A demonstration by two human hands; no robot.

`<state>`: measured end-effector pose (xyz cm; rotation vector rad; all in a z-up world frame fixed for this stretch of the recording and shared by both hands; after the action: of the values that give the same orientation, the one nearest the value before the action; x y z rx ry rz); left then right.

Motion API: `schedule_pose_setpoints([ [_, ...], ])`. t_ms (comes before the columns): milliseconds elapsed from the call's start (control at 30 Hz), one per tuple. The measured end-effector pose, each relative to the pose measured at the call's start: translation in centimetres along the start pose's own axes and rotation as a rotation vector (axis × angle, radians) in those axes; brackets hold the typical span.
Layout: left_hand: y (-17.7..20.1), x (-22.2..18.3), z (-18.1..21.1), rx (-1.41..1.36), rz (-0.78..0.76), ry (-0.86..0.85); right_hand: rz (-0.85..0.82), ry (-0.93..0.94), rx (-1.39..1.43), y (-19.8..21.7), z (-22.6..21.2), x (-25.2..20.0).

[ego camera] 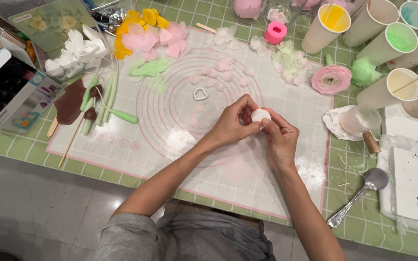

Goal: Using a small cutter and hands to shape wax pieces into decorative elements on a silicone mat.

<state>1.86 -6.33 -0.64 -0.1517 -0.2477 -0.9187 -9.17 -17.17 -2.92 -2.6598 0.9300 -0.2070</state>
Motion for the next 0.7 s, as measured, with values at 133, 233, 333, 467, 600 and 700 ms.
schedule_pose_setpoints([
  [133,0.0,0.0,-1.6,-0.002,0.003,0.009,0.004,-0.003,-0.021,-0.2,0.3,-0.1],
  [233,0.0,-0.2,-1.2,0.018,0.008,0.01,0.002,0.057,-0.142,-0.3,0.0,-0.3],
  [333,0.2,-0.1,-0.8,0.01,0.022,0.056,0.021,-0.024,-0.051,-0.1,0.2,-0.2],
  [467,0.2,0.0,-1.2,-0.196,-0.023,0.107,0.033,-0.066,-0.003,0.3,0.9,-0.2],
  [600,0.2,0.0,-3.3,-0.141,0.002,0.126,0.031,-0.048,-0.07,2.4,3.7,0.1],
  [700,0.2,0.0,-1.8,-0.183,-0.005,0.164,0.018,-0.07,0.052,0.7,1.9,-0.1],
])
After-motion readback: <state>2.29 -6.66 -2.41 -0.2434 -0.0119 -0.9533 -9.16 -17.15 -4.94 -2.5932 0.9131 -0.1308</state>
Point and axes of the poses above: each hand's wrist, its own x-axis towards the middle knuckle, its own y-axis out of the back of the hand, z = x × y, the point moved 6 cm from there along x, towards the middle knuckle, and after that the axes turned 2 degrees about z, right-handed, at the moved point
